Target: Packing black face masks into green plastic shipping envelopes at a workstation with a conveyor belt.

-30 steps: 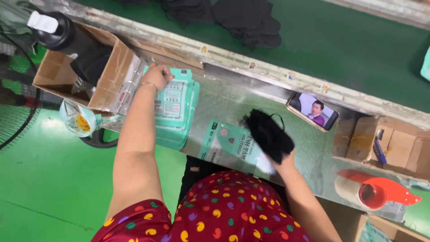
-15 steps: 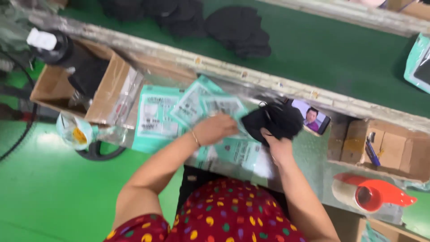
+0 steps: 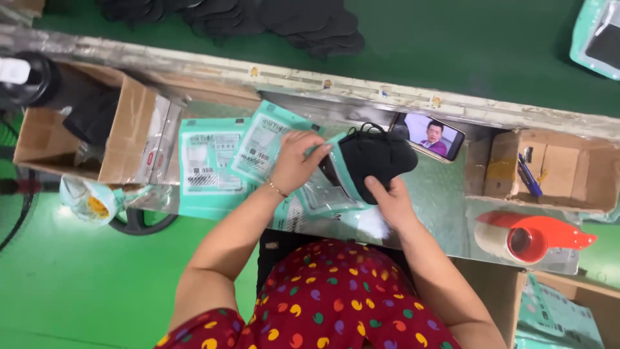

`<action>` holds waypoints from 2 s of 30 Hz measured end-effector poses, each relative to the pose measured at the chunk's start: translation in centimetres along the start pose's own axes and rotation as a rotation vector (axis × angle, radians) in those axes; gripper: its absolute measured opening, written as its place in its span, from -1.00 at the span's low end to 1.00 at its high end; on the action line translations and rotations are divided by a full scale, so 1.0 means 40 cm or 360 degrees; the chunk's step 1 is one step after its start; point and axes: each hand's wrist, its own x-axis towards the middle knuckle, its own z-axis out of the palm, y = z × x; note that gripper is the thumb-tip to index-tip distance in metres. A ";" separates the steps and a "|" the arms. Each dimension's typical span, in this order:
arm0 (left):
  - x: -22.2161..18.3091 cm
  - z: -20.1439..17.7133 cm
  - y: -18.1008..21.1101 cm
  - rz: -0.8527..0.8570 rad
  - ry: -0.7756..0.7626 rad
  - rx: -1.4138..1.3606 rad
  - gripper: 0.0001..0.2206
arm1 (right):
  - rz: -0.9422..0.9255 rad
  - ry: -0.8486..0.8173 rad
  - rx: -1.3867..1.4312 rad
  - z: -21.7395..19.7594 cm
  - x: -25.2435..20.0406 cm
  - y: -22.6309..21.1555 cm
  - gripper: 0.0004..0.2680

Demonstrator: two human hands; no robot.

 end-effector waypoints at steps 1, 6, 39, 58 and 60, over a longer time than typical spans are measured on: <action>0.013 -0.002 0.012 -0.0066 0.0000 -0.0023 -0.88 | 0.0006 -0.0117 -0.0257 0.012 -0.002 -0.040 -0.71; 0.012 0.051 0.135 0.0123 -0.0073 -0.0062 -0.92 | 0.0170 -0.0707 -0.1002 0.028 -0.003 -0.088 -0.75; 0.127 0.075 0.140 0.0322 -0.0473 0.0071 -0.89 | -0.0270 -0.0242 -0.1254 -0.160 0.008 -0.180 -0.90; 0.555 0.305 0.051 0.0568 -0.0654 0.0582 -0.70 | -0.1025 0.0690 -0.1319 -0.092 -0.060 -0.375 -0.59; 0.441 0.196 0.141 0.0861 -0.0889 0.0214 -0.66 | -0.1366 0.0765 -0.1750 -0.092 -0.050 -0.400 -0.50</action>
